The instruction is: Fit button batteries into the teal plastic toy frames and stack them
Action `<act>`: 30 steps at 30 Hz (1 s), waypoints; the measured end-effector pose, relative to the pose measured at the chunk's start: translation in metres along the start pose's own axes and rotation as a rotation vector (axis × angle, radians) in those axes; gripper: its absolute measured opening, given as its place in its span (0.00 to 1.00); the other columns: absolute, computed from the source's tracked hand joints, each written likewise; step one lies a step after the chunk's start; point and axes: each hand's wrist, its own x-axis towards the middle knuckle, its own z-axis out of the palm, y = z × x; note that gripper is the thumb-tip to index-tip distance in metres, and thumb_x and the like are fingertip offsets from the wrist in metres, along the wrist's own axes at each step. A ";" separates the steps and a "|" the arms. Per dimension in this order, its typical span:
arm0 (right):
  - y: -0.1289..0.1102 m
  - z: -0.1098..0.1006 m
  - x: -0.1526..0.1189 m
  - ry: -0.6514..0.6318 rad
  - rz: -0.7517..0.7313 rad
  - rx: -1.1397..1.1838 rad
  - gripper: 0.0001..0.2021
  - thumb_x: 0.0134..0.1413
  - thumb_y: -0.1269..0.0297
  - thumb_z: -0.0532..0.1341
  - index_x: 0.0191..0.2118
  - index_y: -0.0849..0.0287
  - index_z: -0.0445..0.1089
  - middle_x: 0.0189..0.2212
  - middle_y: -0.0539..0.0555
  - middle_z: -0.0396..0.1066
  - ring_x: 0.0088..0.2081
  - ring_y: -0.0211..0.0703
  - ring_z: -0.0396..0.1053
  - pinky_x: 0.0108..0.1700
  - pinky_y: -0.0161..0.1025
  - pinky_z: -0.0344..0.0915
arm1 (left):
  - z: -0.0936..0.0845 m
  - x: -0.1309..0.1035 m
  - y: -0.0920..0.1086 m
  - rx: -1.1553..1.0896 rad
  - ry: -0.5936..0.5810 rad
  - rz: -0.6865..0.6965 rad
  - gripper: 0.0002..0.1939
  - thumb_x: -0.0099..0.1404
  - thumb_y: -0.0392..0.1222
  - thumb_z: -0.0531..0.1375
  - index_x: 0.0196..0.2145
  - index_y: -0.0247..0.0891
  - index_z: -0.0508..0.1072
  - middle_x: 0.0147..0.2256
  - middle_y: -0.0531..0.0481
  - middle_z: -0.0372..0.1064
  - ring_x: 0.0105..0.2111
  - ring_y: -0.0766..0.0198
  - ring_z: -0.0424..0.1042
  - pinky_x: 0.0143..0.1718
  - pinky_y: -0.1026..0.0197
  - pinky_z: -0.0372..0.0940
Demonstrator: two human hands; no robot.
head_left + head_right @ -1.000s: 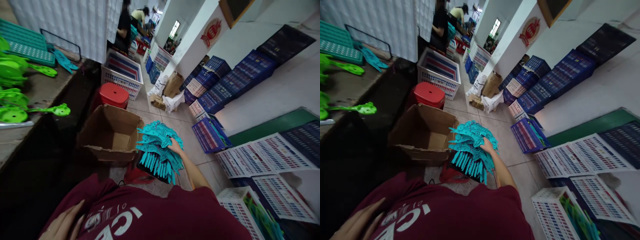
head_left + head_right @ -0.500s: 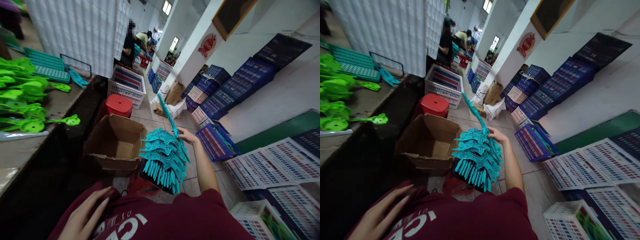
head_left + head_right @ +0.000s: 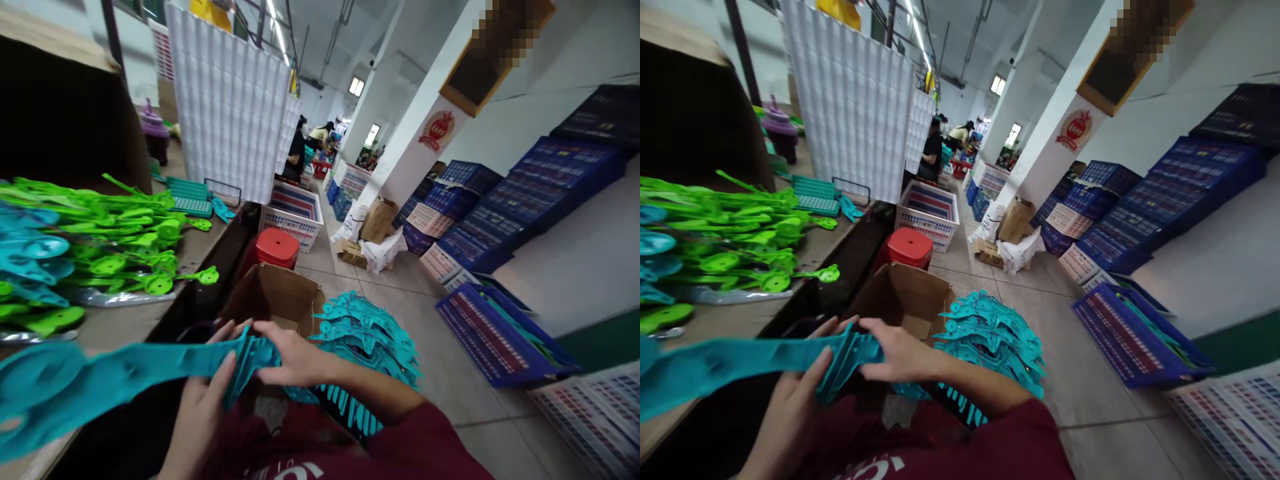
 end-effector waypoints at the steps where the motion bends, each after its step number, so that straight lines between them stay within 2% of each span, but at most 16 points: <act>1: -0.003 0.005 0.007 -0.042 -0.033 -0.013 0.40 0.51 0.63 0.68 0.67 0.53 0.52 0.56 0.57 0.67 0.52 0.47 0.69 0.53 0.42 0.64 | -0.001 -0.001 0.008 0.004 0.048 0.006 0.31 0.60 0.58 0.65 0.58 0.45 0.69 0.59 0.44 0.68 0.61 0.44 0.65 0.60 0.46 0.63; 4: 0.004 -0.002 0.021 -0.158 -0.006 -0.047 0.43 0.51 0.57 0.69 0.69 0.49 0.49 0.54 0.56 0.69 0.49 0.47 0.71 0.49 0.41 0.67 | -0.005 -0.006 0.020 0.007 0.143 0.079 0.24 0.63 0.58 0.63 0.51 0.42 0.74 0.56 0.45 0.71 0.58 0.46 0.68 0.59 0.47 0.66; 8: 0.050 -0.045 0.020 -0.410 0.105 -0.108 0.39 0.40 0.53 0.75 0.60 0.54 0.65 0.47 0.55 0.74 0.45 0.48 0.73 0.44 0.38 0.68 | 0.006 -0.001 0.009 -0.055 0.207 0.202 0.20 0.66 0.56 0.60 0.50 0.43 0.74 0.53 0.46 0.74 0.57 0.50 0.70 0.60 0.47 0.64; 10: 0.078 -0.071 0.007 -0.461 0.162 -0.053 0.30 0.39 0.53 0.75 0.50 0.60 0.73 0.38 0.54 0.77 0.38 0.45 0.75 0.39 0.36 0.68 | 0.016 0.007 -0.006 -0.001 0.118 0.158 0.21 0.65 0.57 0.60 0.49 0.41 0.75 0.51 0.44 0.75 0.57 0.50 0.70 0.61 0.47 0.62; 12: 0.100 -0.094 -0.015 -0.401 0.230 0.011 0.22 0.47 0.52 0.71 0.42 0.63 0.74 0.30 0.52 0.75 0.31 0.40 0.73 0.34 0.34 0.68 | 0.026 0.014 -0.024 0.100 -0.032 0.041 0.23 0.62 0.58 0.63 0.45 0.37 0.77 0.49 0.40 0.76 0.56 0.47 0.71 0.61 0.46 0.62; 14: 0.112 -0.112 -0.040 -0.277 0.289 0.036 0.18 0.54 0.51 0.66 0.41 0.64 0.74 0.28 0.51 0.74 0.29 0.38 0.71 0.34 0.34 0.67 | 0.034 0.018 -0.041 0.176 -0.107 -0.071 0.24 0.58 0.57 0.66 0.43 0.34 0.78 0.46 0.38 0.77 0.53 0.45 0.73 0.60 0.44 0.62; 17: 0.117 -0.126 -0.076 -0.134 0.348 0.032 0.17 0.56 0.53 0.66 0.42 0.63 0.74 0.32 0.51 0.73 0.32 0.37 0.69 0.36 0.33 0.65 | 0.043 0.022 -0.055 0.106 -0.050 -0.137 0.24 0.58 0.55 0.66 0.46 0.34 0.76 0.45 0.39 0.77 0.50 0.47 0.75 0.59 0.43 0.63; 20: 0.117 -0.131 -0.097 -0.134 0.363 0.045 0.16 0.52 0.56 0.69 0.43 0.61 0.76 0.32 0.49 0.71 0.32 0.36 0.66 0.34 0.32 0.62 | 0.052 0.024 -0.046 -0.062 0.015 -0.108 0.20 0.61 0.49 0.65 0.48 0.36 0.73 0.50 0.41 0.76 0.53 0.51 0.73 0.60 0.47 0.63; 23: 0.120 -0.130 -0.099 -0.061 0.298 -0.107 0.12 0.50 0.64 0.70 0.42 0.59 0.77 0.33 0.49 0.69 0.34 0.38 0.65 0.39 0.35 0.64 | 0.060 0.024 -0.026 -0.166 0.044 -0.079 0.14 0.62 0.41 0.63 0.46 0.37 0.73 0.54 0.43 0.73 0.55 0.55 0.71 0.60 0.52 0.63; 26: 0.129 -0.127 -0.085 0.134 0.257 -0.311 0.05 0.55 0.72 0.63 0.38 0.62 0.76 0.43 0.57 0.68 0.46 0.46 0.65 0.50 0.46 0.63 | 0.064 0.023 -0.014 -0.229 0.055 -0.081 0.10 0.61 0.37 0.64 0.42 0.40 0.73 0.54 0.47 0.73 0.55 0.55 0.72 0.58 0.54 0.67; 28: 0.137 -0.128 -0.074 0.223 0.276 -0.328 0.09 0.60 0.73 0.57 0.42 0.63 0.74 0.53 0.63 0.64 0.56 0.53 0.59 0.57 0.52 0.58 | 0.063 0.021 -0.010 -0.257 0.034 -0.086 0.09 0.60 0.36 0.64 0.40 0.42 0.73 0.52 0.49 0.75 0.54 0.56 0.73 0.55 0.56 0.69; 30: 0.146 -0.132 -0.069 0.233 0.299 -0.298 0.12 0.66 0.70 0.52 0.49 0.63 0.71 0.56 0.63 0.63 0.59 0.52 0.58 0.58 0.52 0.58 | 0.060 0.019 -0.004 -0.275 0.005 -0.092 0.08 0.60 0.35 0.63 0.39 0.43 0.73 0.51 0.51 0.76 0.54 0.57 0.73 0.54 0.59 0.70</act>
